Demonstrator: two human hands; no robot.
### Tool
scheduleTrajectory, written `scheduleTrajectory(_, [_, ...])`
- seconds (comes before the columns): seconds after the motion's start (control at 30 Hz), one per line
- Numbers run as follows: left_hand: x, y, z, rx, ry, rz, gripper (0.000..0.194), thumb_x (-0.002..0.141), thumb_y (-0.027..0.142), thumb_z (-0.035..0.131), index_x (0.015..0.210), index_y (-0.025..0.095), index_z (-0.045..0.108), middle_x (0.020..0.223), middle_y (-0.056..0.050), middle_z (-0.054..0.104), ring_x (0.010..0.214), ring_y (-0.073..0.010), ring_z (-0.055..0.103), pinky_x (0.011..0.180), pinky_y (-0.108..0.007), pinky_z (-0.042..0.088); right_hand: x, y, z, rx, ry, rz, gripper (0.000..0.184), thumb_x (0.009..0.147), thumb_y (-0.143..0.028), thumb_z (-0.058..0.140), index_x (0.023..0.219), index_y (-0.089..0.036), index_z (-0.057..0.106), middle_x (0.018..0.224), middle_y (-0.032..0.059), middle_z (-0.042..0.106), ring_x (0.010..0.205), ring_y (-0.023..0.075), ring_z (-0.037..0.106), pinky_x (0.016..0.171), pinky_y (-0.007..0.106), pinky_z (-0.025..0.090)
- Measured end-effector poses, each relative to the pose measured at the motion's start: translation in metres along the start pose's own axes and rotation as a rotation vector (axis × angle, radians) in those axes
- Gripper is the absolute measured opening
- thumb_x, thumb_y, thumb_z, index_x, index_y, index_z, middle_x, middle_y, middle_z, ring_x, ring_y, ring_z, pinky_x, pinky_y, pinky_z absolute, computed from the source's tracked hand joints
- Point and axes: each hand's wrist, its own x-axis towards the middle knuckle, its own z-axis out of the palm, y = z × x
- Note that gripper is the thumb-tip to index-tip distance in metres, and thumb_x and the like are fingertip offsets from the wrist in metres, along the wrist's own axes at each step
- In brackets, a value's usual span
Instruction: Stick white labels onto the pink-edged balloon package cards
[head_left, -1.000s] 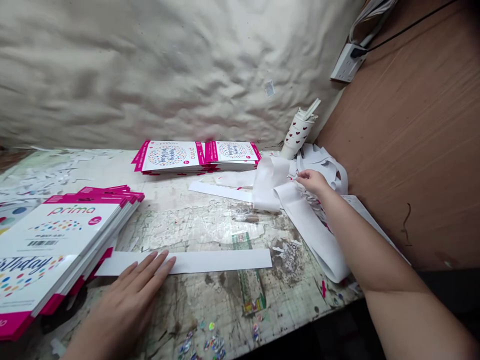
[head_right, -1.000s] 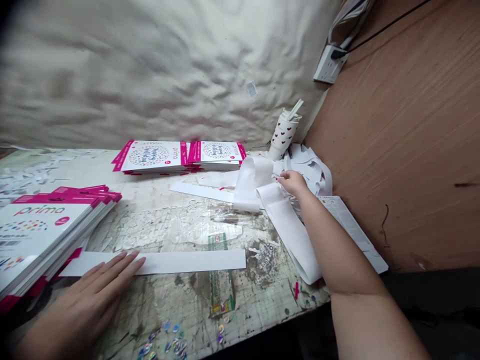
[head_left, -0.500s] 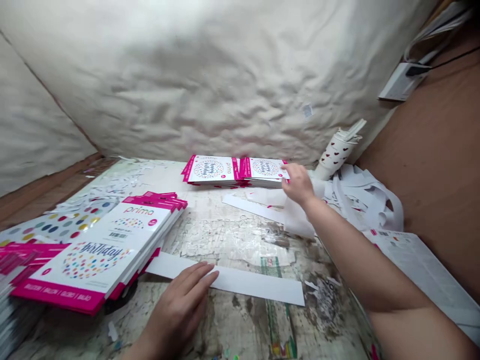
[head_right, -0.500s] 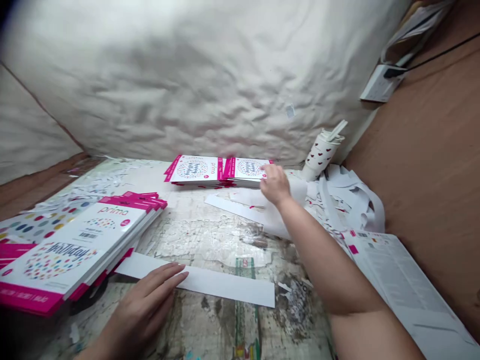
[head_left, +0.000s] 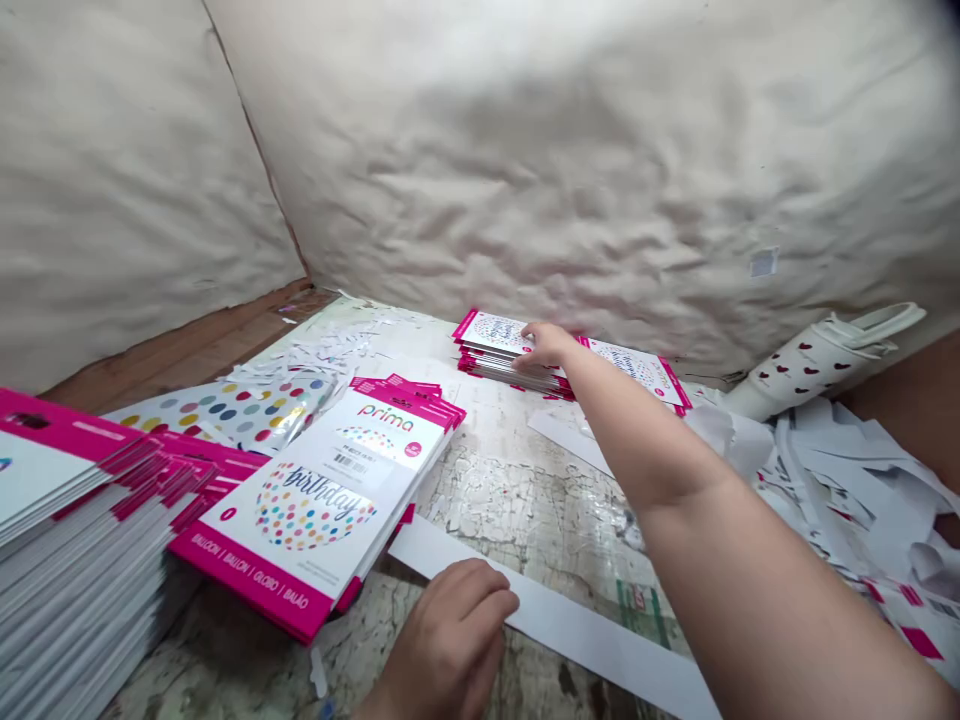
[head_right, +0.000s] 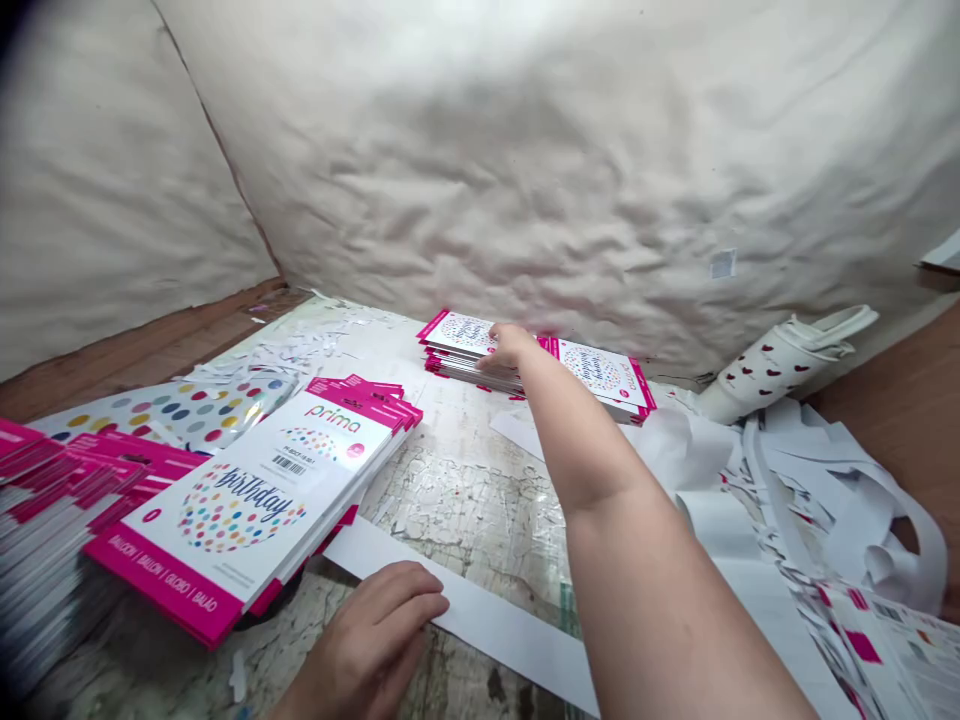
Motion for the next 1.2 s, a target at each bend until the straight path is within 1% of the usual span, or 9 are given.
scheduleTrajectory(0.1, [-0.003,-0.001,0.002,-0.031,-0.014,-0.012,0.03,0.074,0.003,0.042,0.092,0.019,0.06,0.081,-0.008,0.065,0.079,-0.0187,0.061,0.069,-0.032,0.054,0.002,0.001,-0.003,-0.019,-0.033,-0.072,0.087,0.047,-0.04,0.085,0.125,-0.022,0.05,0.129,0.0126,0.051,0.12,0.0304,0.046,0.099,0.038,0.038])
scheduleTrajectory(0.17, [-0.004,-0.001,0.003,-0.034,-0.011,-0.007,0.03,0.074,0.004,0.042,0.092,0.019,0.061,0.08,-0.008,0.065,0.079,-0.0191,0.061,0.068,-0.032,0.054,0.0,-0.004,-0.005,-0.04,-0.027,-0.129,0.093,0.045,-0.031,0.086,0.129,-0.021,0.047,0.135,0.0131,0.046,0.125,0.0317,0.04,0.102,0.04,0.033])
scheduleTrajectory(0.27, [-0.005,-0.001,0.003,-0.035,0.002,0.001,0.03,0.074,0.004,0.042,0.092,0.019,0.06,0.079,-0.008,0.065,0.079,-0.0191,0.061,0.068,-0.032,0.054,-0.001,-0.01,-0.011,0.009,-0.012,-0.143,0.084,0.051,-0.019,0.08,0.128,-0.021,0.047,0.129,0.0116,0.051,0.118,0.0287,0.047,0.098,0.037,0.037])
scheduleTrajectory(0.37, [-0.004,-0.002,0.001,-0.038,0.048,0.009,0.03,0.074,0.003,0.042,0.092,0.018,0.06,0.079,-0.008,0.064,0.078,-0.0188,0.06,0.068,-0.032,0.054,0.003,-0.009,-0.02,0.1,-0.014,-0.085,0.073,0.056,-0.014,0.074,0.125,-0.021,0.05,0.115,0.0071,0.06,0.098,0.0221,0.058,0.085,0.031,0.046])
scheduleTrajectory(0.47, [-0.005,-0.002,0.001,-0.043,0.038,-0.001,0.029,0.074,0.003,0.043,0.092,0.018,0.059,0.08,-0.008,0.064,0.079,-0.019,0.059,0.069,-0.031,0.053,0.008,-0.005,-0.029,0.149,-0.01,-0.058,0.062,0.06,-0.012,0.071,0.119,-0.019,0.054,0.106,0.0049,0.063,0.084,0.016,0.061,0.076,0.027,0.049])
scheduleTrajectory(0.6, [-0.006,-0.002,0.002,-0.049,0.007,-0.002,0.029,0.074,0.002,0.043,0.092,0.018,0.059,0.081,-0.008,0.064,0.081,-0.0188,0.059,0.071,-0.031,0.053,0.011,-0.002,-0.037,0.214,0.003,-0.028,0.055,0.061,-0.013,0.073,0.114,-0.016,0.057,0.101,0.0051,0.064,0.077,0.0127,0.059,0.072,0.025,0.05])
scheduleTrajectory(0.93, [-0.007,-0.002,0.002,-0.052,0.0,-0.02,0.029,0.074,0.003,0.043,0.092,0.018,0.06,0.082,-0.008,0.063,0.081,-0.0191,0.059,0.071,-0.032,0.053,0.01,-0.005,-0.045,0.301,0.041,0.023,0.047,0.062,-0.011,0.075,0.106,-0.01,0.061,0.097,0.0078,0.065,0.078,0.0128,0.06,0.075,0.026,0.051])
scheduleTrajectory(1.1, [-0.007,-0.003,0.004,-0.03,0.034,-0.005,0.029,0.074,0.002,0.042,0.091,0.019,0.059,0.082,-0.007,0.063,0.082,-0.0179,0.059,0.071,-0.03,0.052,0.007,-0.006,-0.046,0.272,0.041,0.005,0.045,0.063,-0.012,0.075,0.106,-0.011,0.061,0.096,0.0073,0.066,0.078,0.0131,0.061,0.073,0.025,0.051])
scheduleTrajectory(1.2, [-0.007,-0.002,0.004,-0.025,0.034,0.005,0.028,0.074,0.002,0.043,0.091,0.018,0.059,0.083,-0.007,0.063,0.081,-0.018,0.059,0.07,-0.031,0.052,0.005,-0.009,-0.046,0.208,0.045,-0.012,0.04,0.063,-0.013,0.074,0.102,-0.014,0.063,0.093,0.0063,0.067,0.079,0.016,0.062,0.074,0.027,0.05])
